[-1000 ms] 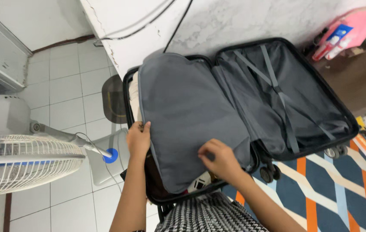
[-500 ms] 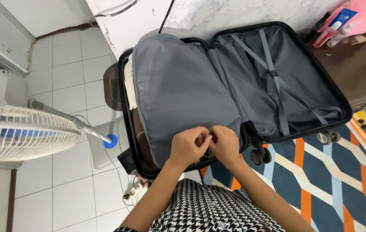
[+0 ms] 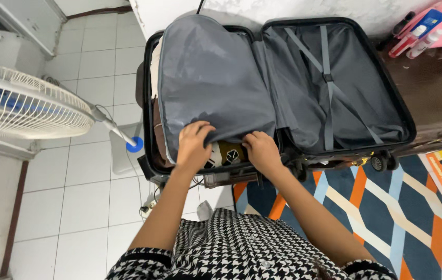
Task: The person folds various clothing items on a dresser and places them into an open suitcase. They handle shirts, pants, and other garments one by one, arranging them neatly inside the suitcase.
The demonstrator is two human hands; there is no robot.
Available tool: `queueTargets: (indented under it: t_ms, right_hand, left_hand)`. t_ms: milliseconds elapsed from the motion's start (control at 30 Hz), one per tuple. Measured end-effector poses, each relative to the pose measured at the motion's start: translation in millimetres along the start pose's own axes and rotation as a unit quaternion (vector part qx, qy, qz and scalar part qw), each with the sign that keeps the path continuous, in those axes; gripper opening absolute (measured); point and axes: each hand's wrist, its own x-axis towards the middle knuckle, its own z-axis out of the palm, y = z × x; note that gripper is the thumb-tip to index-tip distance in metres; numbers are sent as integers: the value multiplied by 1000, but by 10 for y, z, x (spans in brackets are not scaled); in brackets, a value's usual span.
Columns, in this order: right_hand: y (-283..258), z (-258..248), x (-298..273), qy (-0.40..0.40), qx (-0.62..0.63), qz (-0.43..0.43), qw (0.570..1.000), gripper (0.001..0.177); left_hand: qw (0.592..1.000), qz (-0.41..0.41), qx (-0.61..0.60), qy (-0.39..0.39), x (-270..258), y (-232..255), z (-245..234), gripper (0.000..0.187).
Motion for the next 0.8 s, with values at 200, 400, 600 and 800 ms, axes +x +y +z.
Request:
queueTargets:
  t_ms: [200,400,600,800]
  right_hand:
    - [151,-336,-95,-137,119,-67,981,11]
    - [130,-273,-82,-165,98,-71,979,12]
    - [446,-463,-124,-112,108,110,982,14]
    - [495,-356,-167,-123,-161,86,975,38]
  left_hand:
    - [995,-78,5,-57,75,213,-119,66]
    - [967,-47,173,-178,125,661,162,85]
    - [947,-63,182,-258,68,627,204,99]
    - [952,-70,158,-253,9,536,214,94]
